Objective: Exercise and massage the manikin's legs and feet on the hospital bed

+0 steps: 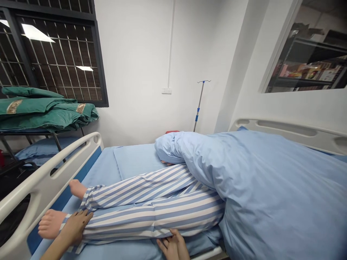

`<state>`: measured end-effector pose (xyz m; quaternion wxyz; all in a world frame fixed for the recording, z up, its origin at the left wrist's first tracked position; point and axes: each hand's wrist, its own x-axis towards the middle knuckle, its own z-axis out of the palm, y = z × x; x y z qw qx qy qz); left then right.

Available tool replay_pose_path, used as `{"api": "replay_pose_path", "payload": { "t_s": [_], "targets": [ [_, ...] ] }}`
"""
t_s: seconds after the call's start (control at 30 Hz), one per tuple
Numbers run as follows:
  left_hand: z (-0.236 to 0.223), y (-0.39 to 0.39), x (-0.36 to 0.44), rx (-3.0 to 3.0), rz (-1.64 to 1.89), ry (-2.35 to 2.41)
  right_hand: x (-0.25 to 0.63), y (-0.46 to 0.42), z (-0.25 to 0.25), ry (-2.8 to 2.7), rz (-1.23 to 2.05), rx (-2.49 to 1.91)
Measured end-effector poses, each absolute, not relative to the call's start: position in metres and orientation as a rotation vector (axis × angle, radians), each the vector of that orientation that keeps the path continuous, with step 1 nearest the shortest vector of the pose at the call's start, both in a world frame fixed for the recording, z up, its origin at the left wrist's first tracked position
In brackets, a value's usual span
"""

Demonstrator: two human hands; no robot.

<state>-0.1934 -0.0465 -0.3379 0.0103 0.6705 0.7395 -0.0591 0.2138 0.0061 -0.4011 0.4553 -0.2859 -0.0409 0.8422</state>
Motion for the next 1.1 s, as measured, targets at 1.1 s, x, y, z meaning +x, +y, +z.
{"api": "replay_pose_path", "payload": {
  "t_s": [1.1],
  "targets": [
    [-0.367,-0.119,-0.218,0.725,1.218,2.32,-0.181,-0.032,-0.283,-2.635,0.454,-0.12]
  ]
}}
